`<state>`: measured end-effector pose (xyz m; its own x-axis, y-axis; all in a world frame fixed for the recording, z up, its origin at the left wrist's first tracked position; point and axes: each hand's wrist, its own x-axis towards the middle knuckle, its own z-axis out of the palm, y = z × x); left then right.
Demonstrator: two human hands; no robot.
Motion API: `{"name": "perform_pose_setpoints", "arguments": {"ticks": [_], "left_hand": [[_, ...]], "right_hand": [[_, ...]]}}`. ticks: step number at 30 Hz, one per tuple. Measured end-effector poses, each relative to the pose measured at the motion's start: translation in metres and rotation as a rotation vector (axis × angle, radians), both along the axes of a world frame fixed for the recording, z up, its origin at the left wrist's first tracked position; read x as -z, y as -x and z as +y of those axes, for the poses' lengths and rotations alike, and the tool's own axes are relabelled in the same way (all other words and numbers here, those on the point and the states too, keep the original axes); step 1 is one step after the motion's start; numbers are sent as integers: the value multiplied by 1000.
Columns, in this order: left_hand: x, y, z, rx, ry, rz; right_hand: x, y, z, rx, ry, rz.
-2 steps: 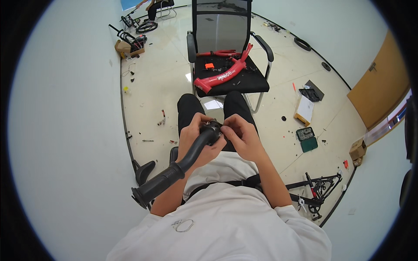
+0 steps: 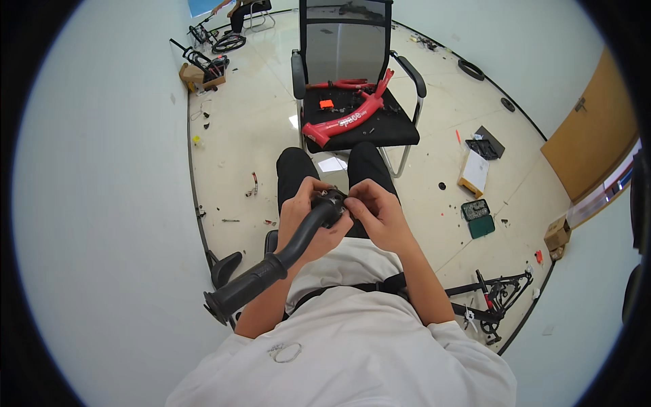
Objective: The person is assembling a bicycle handlebar. They use an Allen key to tighten bolts on the handlebar stem and attach a black handlebar grip.
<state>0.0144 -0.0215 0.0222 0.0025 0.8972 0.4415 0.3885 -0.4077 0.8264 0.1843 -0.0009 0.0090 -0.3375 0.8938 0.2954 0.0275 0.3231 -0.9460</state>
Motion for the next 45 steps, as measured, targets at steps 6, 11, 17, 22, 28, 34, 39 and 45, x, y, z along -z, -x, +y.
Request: {"name": "perform_pose_setpoints", "arguments": {"ticks": [6, 11, 17, 22, 28, 34, 39, 45], "left_hand": [[-1, -2, 0, 7, -6, -17], [6, -3, 0, -30, -70, 20], [5, -2, -1, 13, -76, 41], [2, 1, -2, 45, 37, 109], [14, 1, 4, 95, -23, 204], [6, -2, 1, 123, 1, 95], [6, 2, 0, 163, -58, 48], [2, 4, -1, 239, -55, 91]], "right_hand": [[4, -2, 3, -18, 48, 108], [-9, -2, -4, 16, -106, -58], [-7, -6, -4, -62, -194, -100], [-11, -4, -10, 22, -227, -155], [-15, -19, 3, -28, 259, 469], [-2, -26, 17, -180, 582, 812], [15, -31, 25, -381, 676, 856], [2, -21, 13, -79, 372, 287]]}}
